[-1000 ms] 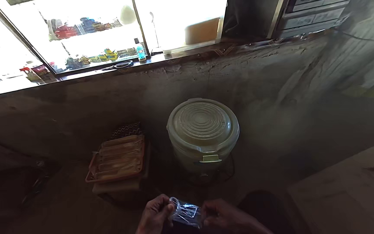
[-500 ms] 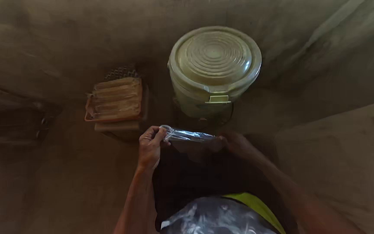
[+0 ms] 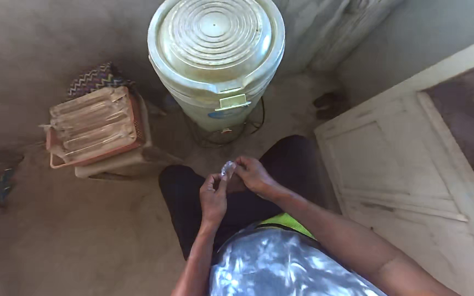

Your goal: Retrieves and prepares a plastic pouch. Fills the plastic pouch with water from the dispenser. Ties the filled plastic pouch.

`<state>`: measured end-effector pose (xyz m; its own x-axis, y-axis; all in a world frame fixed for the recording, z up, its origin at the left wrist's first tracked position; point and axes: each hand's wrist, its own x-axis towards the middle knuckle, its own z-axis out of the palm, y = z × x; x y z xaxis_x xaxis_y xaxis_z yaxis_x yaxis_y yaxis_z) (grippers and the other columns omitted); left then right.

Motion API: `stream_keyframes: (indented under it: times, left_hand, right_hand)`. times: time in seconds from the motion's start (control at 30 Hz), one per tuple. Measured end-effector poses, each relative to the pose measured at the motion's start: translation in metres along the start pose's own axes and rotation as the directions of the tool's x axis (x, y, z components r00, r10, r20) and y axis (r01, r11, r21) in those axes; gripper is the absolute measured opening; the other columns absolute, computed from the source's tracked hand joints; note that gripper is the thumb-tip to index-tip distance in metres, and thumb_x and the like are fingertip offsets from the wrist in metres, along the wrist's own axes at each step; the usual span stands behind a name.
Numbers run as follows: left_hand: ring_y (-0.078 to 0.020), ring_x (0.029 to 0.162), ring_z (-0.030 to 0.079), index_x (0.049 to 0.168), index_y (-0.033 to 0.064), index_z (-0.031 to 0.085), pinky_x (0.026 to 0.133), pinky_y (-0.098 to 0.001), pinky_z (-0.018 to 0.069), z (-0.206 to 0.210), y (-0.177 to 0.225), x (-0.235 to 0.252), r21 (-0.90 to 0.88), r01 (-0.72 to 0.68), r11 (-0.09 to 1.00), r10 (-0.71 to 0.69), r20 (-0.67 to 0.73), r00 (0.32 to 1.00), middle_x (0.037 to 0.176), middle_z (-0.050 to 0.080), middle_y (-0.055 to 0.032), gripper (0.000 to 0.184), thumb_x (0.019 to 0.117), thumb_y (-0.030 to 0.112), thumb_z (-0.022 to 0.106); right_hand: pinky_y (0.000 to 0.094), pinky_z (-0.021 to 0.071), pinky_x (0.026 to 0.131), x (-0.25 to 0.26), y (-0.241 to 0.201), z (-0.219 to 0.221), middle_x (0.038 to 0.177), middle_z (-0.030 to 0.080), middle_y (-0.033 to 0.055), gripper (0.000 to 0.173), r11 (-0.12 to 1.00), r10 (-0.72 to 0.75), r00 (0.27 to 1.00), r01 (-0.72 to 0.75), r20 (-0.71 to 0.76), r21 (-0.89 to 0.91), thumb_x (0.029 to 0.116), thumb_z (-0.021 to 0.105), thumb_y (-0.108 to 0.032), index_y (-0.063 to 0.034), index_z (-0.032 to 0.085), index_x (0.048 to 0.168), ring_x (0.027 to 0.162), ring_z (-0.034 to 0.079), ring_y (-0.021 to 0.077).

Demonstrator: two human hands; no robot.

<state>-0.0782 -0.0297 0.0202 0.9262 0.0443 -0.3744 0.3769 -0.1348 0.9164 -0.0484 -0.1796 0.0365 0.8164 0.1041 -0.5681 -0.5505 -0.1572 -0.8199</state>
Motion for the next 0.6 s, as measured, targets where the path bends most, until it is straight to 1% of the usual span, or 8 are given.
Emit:
stream_keyframes:
  times: [0.07, 0.13, 0.2, 0.27, 0.33, 0.4, 0.5, 0.6]
  left_hand:
    - [-0.0155, 0.082, 0.070, 0.120, -0.0050, 0.059, 0.073, -0.0319, 0.0626, -0.001, 0.000, -0.002, -0.008, 0.042, 0.999, -0.042, 0.026, 0.999, 0.098, 0.068, -0.0114, 0.027, 0.0967, 0.007, 0.067]
    - [-0.0158, 0.085, 0.070, 0.130, -0.0058, 0.053, 0.075, -0.0315, 0.0617, -0.002, 0.001, 0.002, 0.000, 0.053, 0.999, -0.053, 0.050, 0.997, 0.103, 0.067, -0.0125, 0.042, 0.0944, 0.009, 0.069]
    - [-0.0141, 0.080, 0.071, 0.122, -0.0055, 0.059, 0.072, -0.0303, 0.0618, -0.003, 0.002, 0.007, 0.035, 0.039, 0.999, -0.042, 0.092, 0.995, 0.097, 0.069, -0.0102, 0.031, 0.0963, 0.009, 0.068]
    - [-0.0114, 0.074, 0.069, 0.111, -0.0035, 0.064, 0.069, -0.0274, 0.0609, -0.002, 0.003, 0.012, 0.068, 0.023, 0.997, -0.032, 0.137, 0.990, 0.090, 0.069, -0.0073, 0.016, 0.0989, 0.008, 0.064]
    - [-0.0104, 0.070, 0.068, 0.104, -0.0022, 0.065, 0.067, -0.0264, 0.0604, -0.001, 0.004, 0.018, 0.058, 0.026, 0.998, -0.035, 0.157, 0.987, 0.084, 0.068, -0.0055, 0.010, 0.0999, 0.007, 0.062]
    - [-0.0117, 0.070, 0.068, 0.102, -0.0017, 0.065, 0.067, -0.0278, 0.0609, 0.001, 0.005, 0.024, 0.013, 0.048, 0.999, -0.049, 0.163, 0.985, 0.083, 0.068, -0.0055, 0.009, 0.0999, 0.006, 0.061]
    - [-0.0124, 0.068, 0.067, 0.100, -0.0028, 0.063, 0.067, -0.0290, 0.0608, 0.008, 0.004, 0.029, -0.030, 0.073, 0.997, -0.070, 0.103, 0.992, 0.081, 0.066, -0.0061, 0.008, 0.1008, 0.005, 0.059]
    - [-0.0129, 0.068, 0.068, 0.101, -0.0036, 0.062, 0.066, -0.0289, 0.0606, 0.018, 0.001, 0.037, -0.026, 0.115, 0.993, -0.112, 0.080, 0.990, 0.081, 0.067, -0.0070, 0.010, 0.1023, 0.006, 0.058]
  right_hand:
    - [0.0326, 0.0575, 0.069, 0.000, -0.001, -0.005, 0.093, 0.063, 0.0114, 0.022, 0.987, -0.020, 0.999, 0.015, -0.032, -0.158, 0.1063, 0.051, -0.014, 0.0034, 0.059, 0.117, 0.073, 0.065, 0.0162]
    - [0.0375, 0.0545, 0.081, -0.002, -0.004, -0.010, 0.099, 0.067, 0.0152, 0.024, 0.932, -0.075, 0.997, 0.058, -0.035, -0.358, 0.1041, 0.052, -0.012, 0.0041, 0.062, 0.119, 0.086, 0.066, 0.0211]
    - [0.0382, 0.0544, 0.083, -0.003, -0.001, -0.013, 0.099, 0.068, 0.0149, 0.022, 0.901, -0.121, 0.992, 0.099, -0.025, -0.423, 0.1033, 0.055, -0.013, 0.0033, 0.064, 0.116, 0.088, 0.066, 0.0215]
    - [0.0362, 0.0542, 0.081, -0.002, 0.001, -0.017, 0.097, 0.068, 0.0136, 0.020, 0.900, -0.139, 0.990, 0.121, -0.014, -0.419, 0.1031, 0.057, -0.013, 0.0026, 0.065, 0.113, 0.086, 0.066, 0.0190]
    - [0.0339, 0.0536, 0.077, -0.001, 0.003, -0.021, 0.094, 0.067, 0.0117, 0.018, 0.910, -0.153, 0.988, 0.130, -0.026, -0.393, 0.1018, 0.060, -0.013, 0.0019, 0.066, 0.110, 0.082, 0.064, 0.0165]
    - [0.0331, 0.0547, 0.075, 0.002, 0.004, -0.027, 0.095, 0.067, 0.0113, 0.021, 0.932, -0.132, 0.990, 0.108, -0.048, -0.345, 0.1016, 0.061, -0.016, 0.0014, 0.066, 0.112, 0.080, 0.064, 0.0157]
    - [0.0331, 0.0565, 0.070, 0.007, 0.012, -0.031, 0.093, 0.065, 0.0091, 0.031, 0.972, -0.052, 0.995, 0.032, -0.080, -0.233, 0.1049, 0.059, -0.029, -0.0013, 0.064, 0.116, 0.075, 0.064, 0.0147]
    - [0.0344, 0.0579, 0.068, 0.012, 0.018, -0.028, 0.092, 0.064, 0.0101, 0.030, 0.992, 0.062, 0.998, -0.065, -0.030, -0.108, 0.1064, 0.056, -0.027, 0.0017, 0.063, 0.115, 0.072, 0.064, 0.0160]
